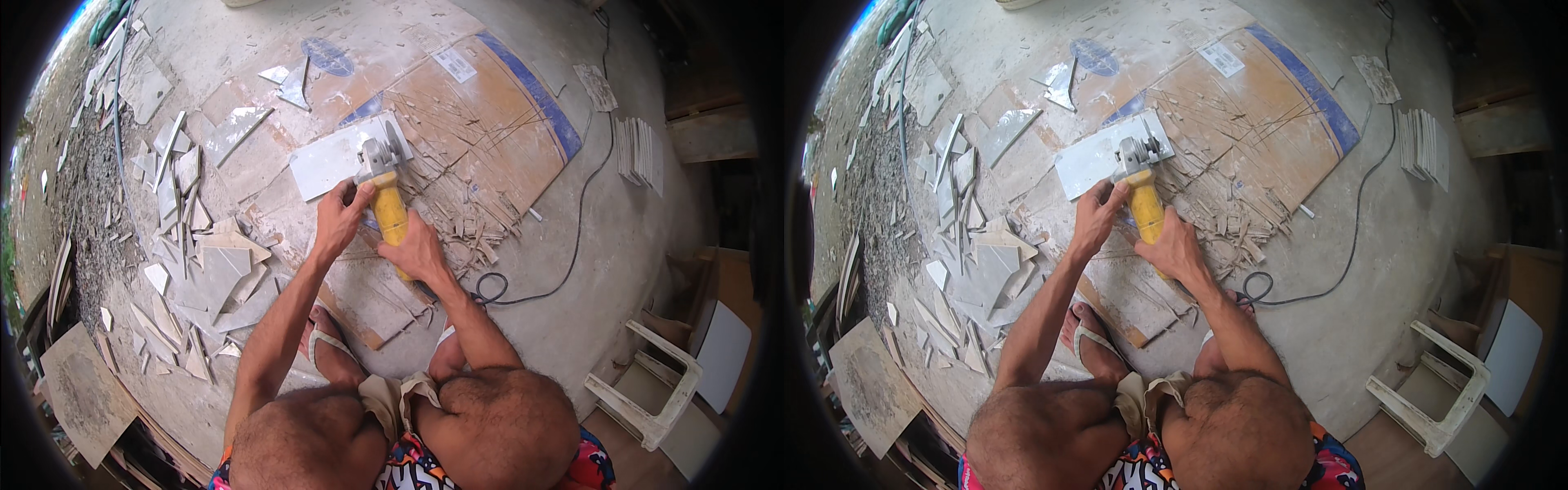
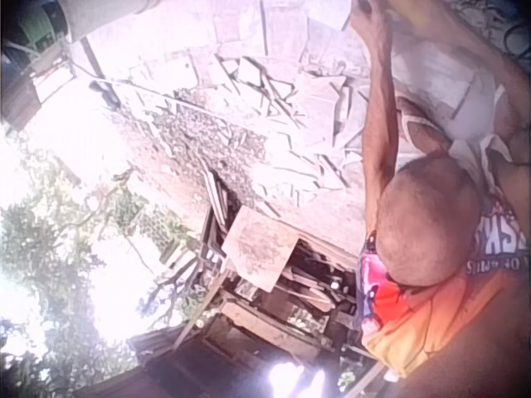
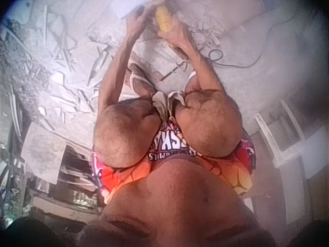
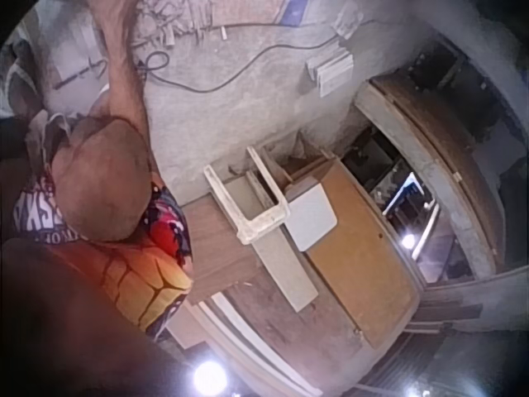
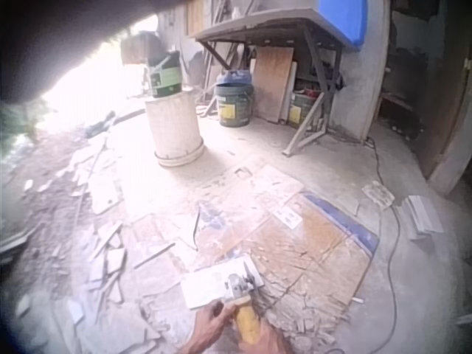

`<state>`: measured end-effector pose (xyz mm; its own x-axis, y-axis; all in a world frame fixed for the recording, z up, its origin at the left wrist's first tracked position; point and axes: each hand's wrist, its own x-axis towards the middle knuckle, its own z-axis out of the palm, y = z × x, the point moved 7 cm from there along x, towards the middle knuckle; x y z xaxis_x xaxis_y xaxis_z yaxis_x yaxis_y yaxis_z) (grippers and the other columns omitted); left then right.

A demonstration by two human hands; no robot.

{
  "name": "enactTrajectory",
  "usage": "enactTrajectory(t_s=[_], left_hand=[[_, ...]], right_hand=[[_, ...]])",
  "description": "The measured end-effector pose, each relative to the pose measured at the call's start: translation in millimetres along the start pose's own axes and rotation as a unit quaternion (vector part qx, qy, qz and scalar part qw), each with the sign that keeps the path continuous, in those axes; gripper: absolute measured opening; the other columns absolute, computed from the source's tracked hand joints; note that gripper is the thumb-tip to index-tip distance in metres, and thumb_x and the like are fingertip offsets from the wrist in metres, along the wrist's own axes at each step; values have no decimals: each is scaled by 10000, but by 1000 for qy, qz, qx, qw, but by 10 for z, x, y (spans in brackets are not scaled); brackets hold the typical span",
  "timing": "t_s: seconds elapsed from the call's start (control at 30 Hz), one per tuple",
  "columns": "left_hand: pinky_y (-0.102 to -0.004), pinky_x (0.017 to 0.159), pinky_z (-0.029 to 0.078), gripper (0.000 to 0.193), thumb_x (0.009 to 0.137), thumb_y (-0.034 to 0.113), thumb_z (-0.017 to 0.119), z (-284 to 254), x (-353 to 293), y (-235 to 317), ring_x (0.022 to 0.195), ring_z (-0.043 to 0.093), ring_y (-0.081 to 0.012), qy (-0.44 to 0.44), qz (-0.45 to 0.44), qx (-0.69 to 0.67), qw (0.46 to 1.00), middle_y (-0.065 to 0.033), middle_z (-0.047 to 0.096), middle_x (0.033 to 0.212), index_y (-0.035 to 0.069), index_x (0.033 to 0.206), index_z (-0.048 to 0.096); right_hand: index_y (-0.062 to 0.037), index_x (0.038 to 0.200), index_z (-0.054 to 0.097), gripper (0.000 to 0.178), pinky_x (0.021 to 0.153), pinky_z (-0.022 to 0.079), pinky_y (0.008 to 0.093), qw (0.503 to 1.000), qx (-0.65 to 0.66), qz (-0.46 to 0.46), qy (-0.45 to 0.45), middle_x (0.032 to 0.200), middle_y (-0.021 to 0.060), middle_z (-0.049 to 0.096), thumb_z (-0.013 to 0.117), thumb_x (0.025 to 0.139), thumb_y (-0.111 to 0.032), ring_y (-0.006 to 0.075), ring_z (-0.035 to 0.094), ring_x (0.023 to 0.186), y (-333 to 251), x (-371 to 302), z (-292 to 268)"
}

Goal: The person uses a handheld angle grinder to cut rectangular ceramic tiles on a cluttered floor. They repeatedly position the tile, cut along a line, and set the cut pieces aside among other debris.

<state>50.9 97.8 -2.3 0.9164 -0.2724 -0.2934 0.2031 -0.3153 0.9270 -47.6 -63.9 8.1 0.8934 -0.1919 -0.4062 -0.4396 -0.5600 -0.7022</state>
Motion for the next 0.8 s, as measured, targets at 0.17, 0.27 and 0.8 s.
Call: enactTrajectory(t_s=[0.17,0.27,0.8], left_hand=[[-316,797,554,609,1047,494,706,22,-39,-8,865,662,-132,-4,25,7,1000,-112,764,970,-79,1253,712],[-316,805,555,618,1046,498,706,50,-86,-60,870,664,-133,-12,13,4,1000,-113,763,971,-78,1269,711],[-318,794,501,627,1056,564,652,-212,558,9,872,593,-134,36,12,33,999,-86,721,966,-53,1114,745]], right_hand=[[87,1139,544,630,847,602,558,1000,9,-2,3,990,365,723,849,752,-305,545,729,956,33,-53,5],[77,1136,543,621,845,599,564,1000,8,-6,11,988,367,722,848,749,-301,550,724,959,65,-106,19],[83,1153,582,640,858,602,547,1000,2,-10,1,1024,361,737,863,734,-311,521,739,986,-301,526,-85]])
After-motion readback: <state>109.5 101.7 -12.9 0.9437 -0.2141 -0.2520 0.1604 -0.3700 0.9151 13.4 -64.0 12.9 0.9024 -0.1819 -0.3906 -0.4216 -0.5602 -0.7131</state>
